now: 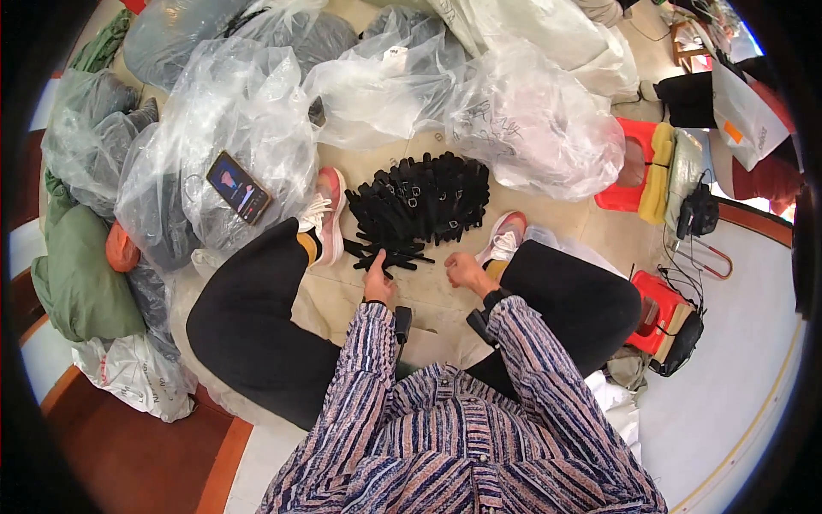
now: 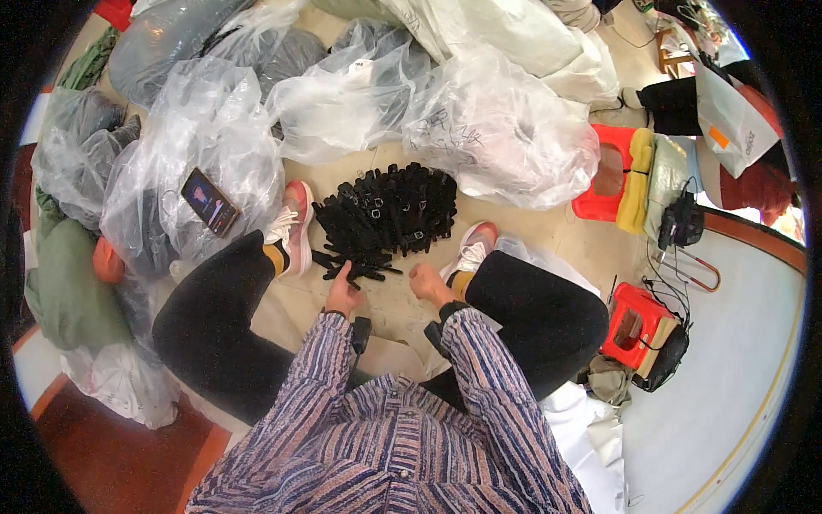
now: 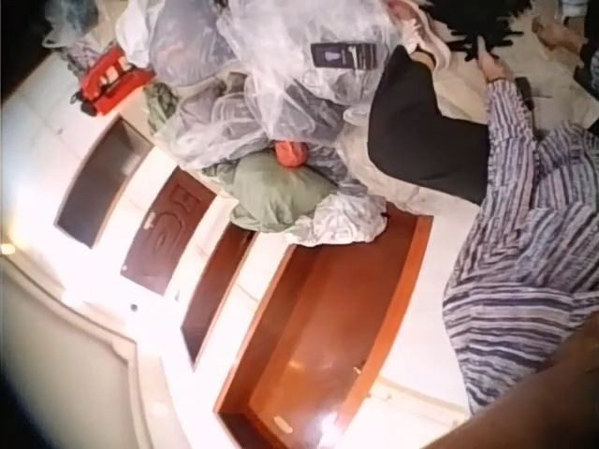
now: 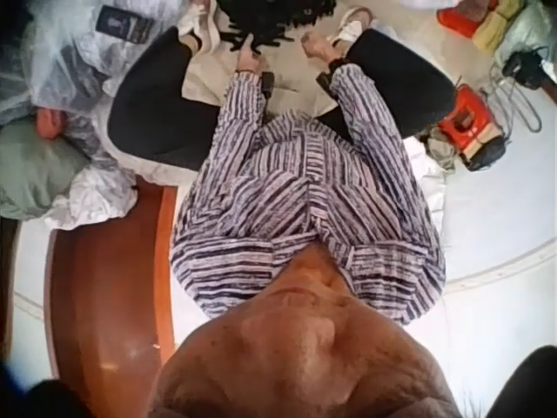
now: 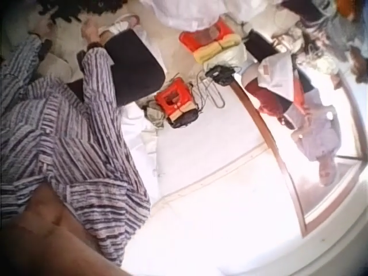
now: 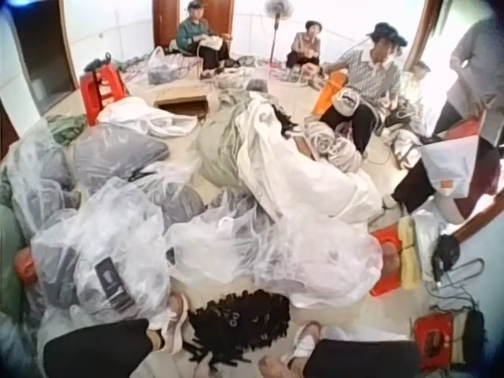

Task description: Sorting and bundling black shoe components into groups.

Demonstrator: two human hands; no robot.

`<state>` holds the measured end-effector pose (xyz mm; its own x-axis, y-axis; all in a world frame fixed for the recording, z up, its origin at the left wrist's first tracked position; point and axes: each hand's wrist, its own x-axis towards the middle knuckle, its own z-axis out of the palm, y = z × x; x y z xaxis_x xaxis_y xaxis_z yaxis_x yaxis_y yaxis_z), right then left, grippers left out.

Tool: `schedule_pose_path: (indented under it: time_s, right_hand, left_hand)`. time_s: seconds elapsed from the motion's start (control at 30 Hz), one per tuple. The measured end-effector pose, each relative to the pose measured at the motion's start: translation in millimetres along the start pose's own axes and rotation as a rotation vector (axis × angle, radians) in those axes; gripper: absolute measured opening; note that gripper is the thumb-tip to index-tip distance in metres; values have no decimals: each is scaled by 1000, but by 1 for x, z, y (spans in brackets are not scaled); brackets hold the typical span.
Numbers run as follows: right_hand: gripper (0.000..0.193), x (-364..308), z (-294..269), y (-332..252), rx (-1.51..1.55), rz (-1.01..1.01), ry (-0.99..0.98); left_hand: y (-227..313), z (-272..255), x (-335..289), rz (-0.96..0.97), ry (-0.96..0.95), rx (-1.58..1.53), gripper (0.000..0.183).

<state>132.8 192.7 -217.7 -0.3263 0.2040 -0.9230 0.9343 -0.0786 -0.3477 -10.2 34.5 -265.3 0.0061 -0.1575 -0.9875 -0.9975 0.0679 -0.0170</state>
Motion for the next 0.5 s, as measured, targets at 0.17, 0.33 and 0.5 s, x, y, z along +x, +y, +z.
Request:
schedule_pose_path:
  time_s: [0.17,0.33,0.5]
  right_hand:
    - [34,15,26,4,-370,-232,168]
    - [41,31,55,-2,-384,-151,187]
    - [48,47,84,-1,2,-215,201]
  left_hand:
    - [18,17,30,233,54,59,93]
    - [33,17,15,241,-62,-18,63]
    - [45,7,3,127,-180,165,36]
